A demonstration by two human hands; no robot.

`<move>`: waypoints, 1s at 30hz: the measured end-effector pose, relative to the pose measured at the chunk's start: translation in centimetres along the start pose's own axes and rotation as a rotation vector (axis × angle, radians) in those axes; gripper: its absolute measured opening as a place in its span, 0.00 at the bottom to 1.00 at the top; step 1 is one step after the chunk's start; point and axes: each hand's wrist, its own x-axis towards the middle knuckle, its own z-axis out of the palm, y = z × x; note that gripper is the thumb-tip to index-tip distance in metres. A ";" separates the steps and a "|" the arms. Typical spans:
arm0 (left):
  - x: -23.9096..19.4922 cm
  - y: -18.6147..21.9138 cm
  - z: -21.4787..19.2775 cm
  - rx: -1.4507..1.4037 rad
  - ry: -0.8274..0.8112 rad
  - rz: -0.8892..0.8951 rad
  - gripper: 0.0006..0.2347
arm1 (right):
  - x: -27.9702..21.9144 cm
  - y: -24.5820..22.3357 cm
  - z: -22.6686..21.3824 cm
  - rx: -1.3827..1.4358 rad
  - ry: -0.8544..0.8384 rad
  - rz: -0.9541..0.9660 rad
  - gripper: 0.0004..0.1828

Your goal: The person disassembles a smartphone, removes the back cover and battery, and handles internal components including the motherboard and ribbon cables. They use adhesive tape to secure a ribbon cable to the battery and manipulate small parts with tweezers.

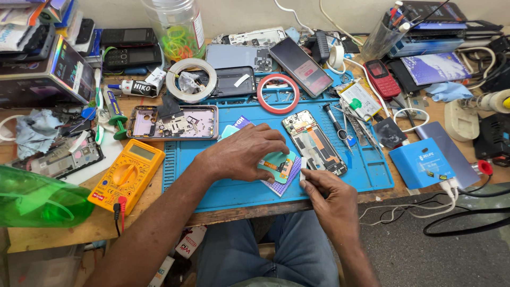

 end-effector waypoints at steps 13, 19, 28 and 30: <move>-0.1 -0.9 0.6 -0.003 0.045 0.043 0.26 | -0.2 -0.3 1.2 -0.099 -0.027 -0.046 0.16; -0.1 -0.8 0.6 -0.003 0.043 0.036 0.26 | -0.2 0.1 1.6 -0.101 -0.021 -0.074 0.16; -0.2 -1.2 0.8 -0.004 0.054 0.072 0.25 | -0.4 0.1 1.8 -0.104 0.007 -0.098 0.16; -0.1 -1.2 1.0 -0.061 0.120 0.102 0.23 | -0.4 -0.2 1.5 -0.089 0.022 -0.072 0.16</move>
